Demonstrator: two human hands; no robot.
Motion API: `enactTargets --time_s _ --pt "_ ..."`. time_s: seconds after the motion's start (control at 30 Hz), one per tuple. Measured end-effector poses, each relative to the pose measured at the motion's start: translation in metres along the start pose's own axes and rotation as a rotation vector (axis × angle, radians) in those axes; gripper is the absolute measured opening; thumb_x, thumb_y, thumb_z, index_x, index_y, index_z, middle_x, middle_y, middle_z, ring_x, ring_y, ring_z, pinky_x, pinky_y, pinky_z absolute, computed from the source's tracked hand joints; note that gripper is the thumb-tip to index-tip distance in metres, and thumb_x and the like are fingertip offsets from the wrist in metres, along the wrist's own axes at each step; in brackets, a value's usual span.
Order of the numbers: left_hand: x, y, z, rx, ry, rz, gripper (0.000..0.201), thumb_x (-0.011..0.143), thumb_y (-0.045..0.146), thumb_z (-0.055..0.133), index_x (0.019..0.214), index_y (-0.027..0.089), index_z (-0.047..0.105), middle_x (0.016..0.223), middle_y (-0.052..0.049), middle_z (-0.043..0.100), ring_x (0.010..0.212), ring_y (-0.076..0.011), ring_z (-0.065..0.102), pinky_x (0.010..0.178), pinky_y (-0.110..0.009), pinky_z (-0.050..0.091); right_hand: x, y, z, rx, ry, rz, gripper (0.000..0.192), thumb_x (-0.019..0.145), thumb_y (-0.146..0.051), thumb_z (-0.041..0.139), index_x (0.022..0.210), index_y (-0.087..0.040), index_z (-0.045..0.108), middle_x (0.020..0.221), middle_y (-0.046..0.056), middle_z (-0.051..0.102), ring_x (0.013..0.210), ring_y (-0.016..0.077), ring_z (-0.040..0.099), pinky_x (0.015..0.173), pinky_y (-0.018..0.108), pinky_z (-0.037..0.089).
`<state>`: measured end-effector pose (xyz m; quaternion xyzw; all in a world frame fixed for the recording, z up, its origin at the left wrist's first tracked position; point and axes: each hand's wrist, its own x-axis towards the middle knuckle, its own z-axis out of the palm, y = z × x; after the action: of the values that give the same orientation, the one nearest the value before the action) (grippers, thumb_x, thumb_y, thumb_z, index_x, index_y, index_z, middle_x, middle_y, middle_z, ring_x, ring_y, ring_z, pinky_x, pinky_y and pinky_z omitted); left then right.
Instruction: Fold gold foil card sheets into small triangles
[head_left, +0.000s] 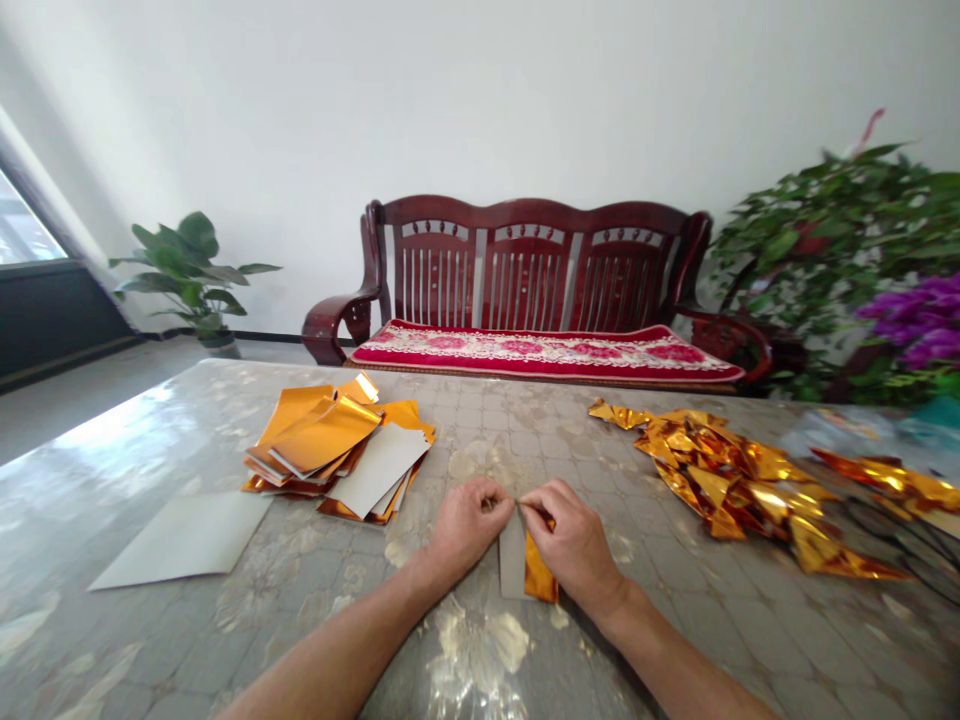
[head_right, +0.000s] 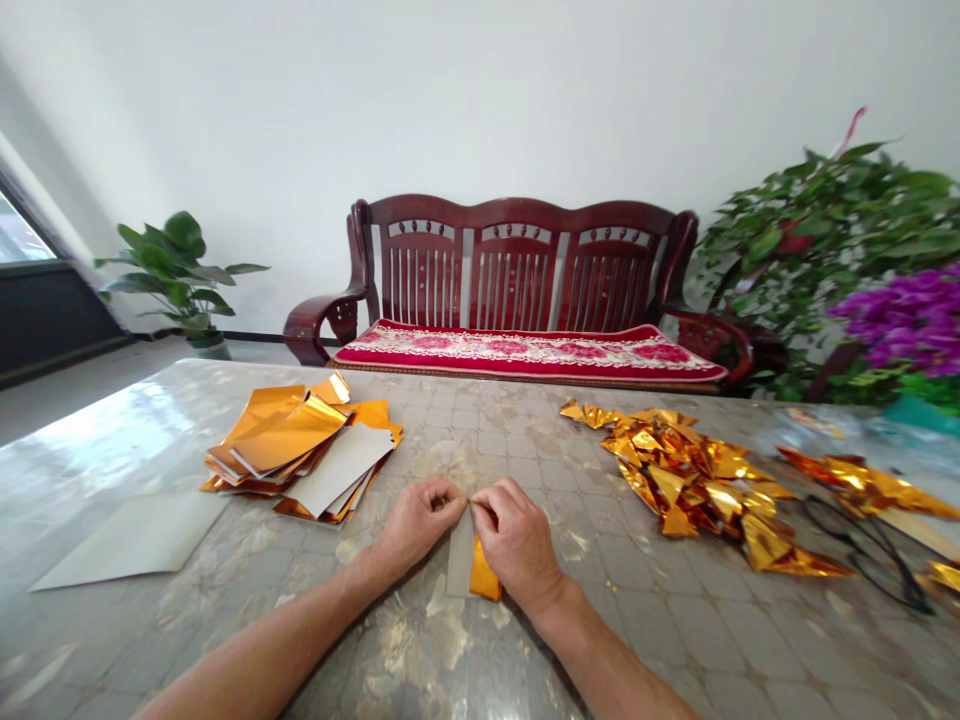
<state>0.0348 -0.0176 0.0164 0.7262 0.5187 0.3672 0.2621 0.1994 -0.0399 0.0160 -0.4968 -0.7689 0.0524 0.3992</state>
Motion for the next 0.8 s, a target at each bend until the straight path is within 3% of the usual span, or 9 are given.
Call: enactTargets --time_s 0.37,0.8 --pt "-0.0004 0.0018 0.002 -0.006 0.009 0.031 0.018 0.077 0.013 0.054 0.065 0.016 0.067 0.067 0.001 0.064 0.067 -0.0117 0.056 0.065 -0.021 0.04 -0.0004 0.0006 -0.0002 0.034 -0.001 0.084 0.013 0.086 -0.017 0.055 0.077 -0.023 0.062 0.077 0.001 0.062 0.075 0.017 0.061 0.069 0.027 0.045" --pt "0.0013 0.003 0.0039 -0.11 -0.003 -0.113 0.019 0.071 0.016 0.049 0.058 0.016 0.062 0.057 0.004 0.055 0.061 -0.0108 0.051 0.059 -0.021 0.035 -0.0006 -0.0055 -0.0013 -0.116 -0.003 -0.044 0.017 0.089 -0.016 0.051 0.077 -0.023 0.061 0.077 0.003 0.061 0.073 0.0162 0.059 0.066 0.025 0.043"
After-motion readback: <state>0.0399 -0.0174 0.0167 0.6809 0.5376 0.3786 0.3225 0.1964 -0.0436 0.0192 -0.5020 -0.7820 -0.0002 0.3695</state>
